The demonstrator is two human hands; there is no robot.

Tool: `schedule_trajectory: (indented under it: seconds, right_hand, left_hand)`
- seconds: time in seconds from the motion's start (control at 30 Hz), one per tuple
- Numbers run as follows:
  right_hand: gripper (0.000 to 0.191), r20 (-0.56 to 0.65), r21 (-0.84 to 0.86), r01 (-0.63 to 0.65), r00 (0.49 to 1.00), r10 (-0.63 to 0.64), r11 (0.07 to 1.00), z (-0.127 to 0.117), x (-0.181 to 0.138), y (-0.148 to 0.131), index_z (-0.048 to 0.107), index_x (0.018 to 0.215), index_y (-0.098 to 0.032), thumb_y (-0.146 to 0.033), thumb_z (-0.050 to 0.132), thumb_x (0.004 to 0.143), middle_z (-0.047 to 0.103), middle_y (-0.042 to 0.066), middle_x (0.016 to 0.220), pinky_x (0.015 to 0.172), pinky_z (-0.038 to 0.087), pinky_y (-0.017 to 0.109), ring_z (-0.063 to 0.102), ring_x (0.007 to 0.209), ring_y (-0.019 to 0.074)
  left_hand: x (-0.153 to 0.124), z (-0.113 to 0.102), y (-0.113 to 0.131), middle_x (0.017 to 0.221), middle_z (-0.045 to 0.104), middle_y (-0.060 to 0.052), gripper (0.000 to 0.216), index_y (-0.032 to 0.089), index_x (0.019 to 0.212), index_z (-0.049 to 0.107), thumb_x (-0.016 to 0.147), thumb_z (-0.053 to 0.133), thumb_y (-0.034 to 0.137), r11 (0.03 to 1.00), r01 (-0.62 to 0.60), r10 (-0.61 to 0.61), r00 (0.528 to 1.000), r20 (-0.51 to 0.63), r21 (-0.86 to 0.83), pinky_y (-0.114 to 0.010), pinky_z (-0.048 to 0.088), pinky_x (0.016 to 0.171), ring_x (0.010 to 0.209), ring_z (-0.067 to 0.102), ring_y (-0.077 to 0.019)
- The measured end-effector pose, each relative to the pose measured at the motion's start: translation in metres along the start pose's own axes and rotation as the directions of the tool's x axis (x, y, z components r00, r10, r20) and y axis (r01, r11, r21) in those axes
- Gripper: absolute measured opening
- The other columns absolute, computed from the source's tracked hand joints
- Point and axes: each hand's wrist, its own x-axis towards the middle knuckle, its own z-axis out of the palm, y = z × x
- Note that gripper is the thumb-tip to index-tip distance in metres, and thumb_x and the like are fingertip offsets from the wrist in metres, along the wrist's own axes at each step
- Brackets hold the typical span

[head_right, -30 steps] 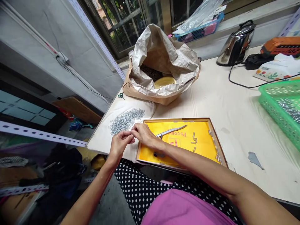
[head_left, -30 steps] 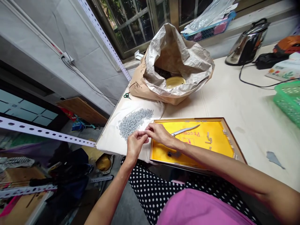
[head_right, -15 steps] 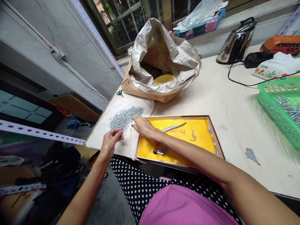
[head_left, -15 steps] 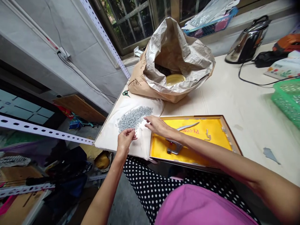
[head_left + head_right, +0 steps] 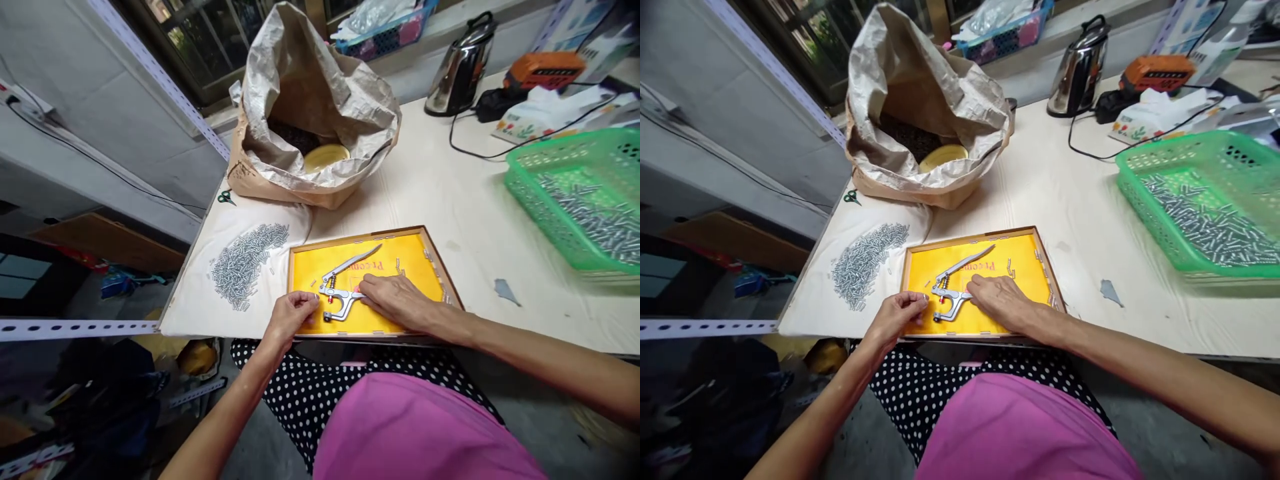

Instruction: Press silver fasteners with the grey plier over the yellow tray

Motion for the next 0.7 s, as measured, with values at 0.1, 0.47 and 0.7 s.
schedule_trajectory:
  seconds: [0.1,0.47,0.7]
  right_hand:
    - [0.021,-0.064,0.006,0.101,0.993,-0.100,0.995,0.005,0.001,0.007,0.059,0.097,-0.017,-0.013,0.039,0.101,0.066,0.008,0.096,0.063,0.028,0.030,0.055,0.078,0.0181]
    - [0.019,-0.145,-0.027,0.233,0.961,-0.234,0.972,0.008,0.001,0.013,0.055,0.097,-0.017,-0.007,0.038,0.098,0.063,0.008,0.094,0.061,0.025,0.032,0.052,0.077,0.0179]
    - [0.021,-0.128,0.038,0.237,0.965,-0.230,0.971,0.004,0.001,0.013,0.054,0.095,-0.018,-0.005,0.038,0.098,0.062,0.006,0.092,0.059,0.024,0.031,0.049,0.075,0.0162]
  left_hand:
    - [0.004,0.005,-0.004,0.059,0.063,0.001,0.040,0.012,0.073,0.067,0.052,0.089,0.038,0.998,0.046,-0.047,0.999,0.027,0.032,-0.021,0.047,0.051,0.052,0.055,-0.0092]
    - [0.003,0.013,0.001,0.043,0.052,0.006,0.044,0.012,0.074,0.065,0.056,0.087,0.047,0.965,0.198,-0.222,0.965,0.137,0.173,-0.017,0.024,0.039,0.037,0.037,-0.0038]
    - [0.018,0.007,0.009,0.042,0.057,0.004,0.037,0.013,0.075,0.065,0.062,0.087,0.039,0.908,0.311,-0.382,0.889,0.254,0.280,-0.016,0.030,0.037,0.033,0.044,-0.0050]
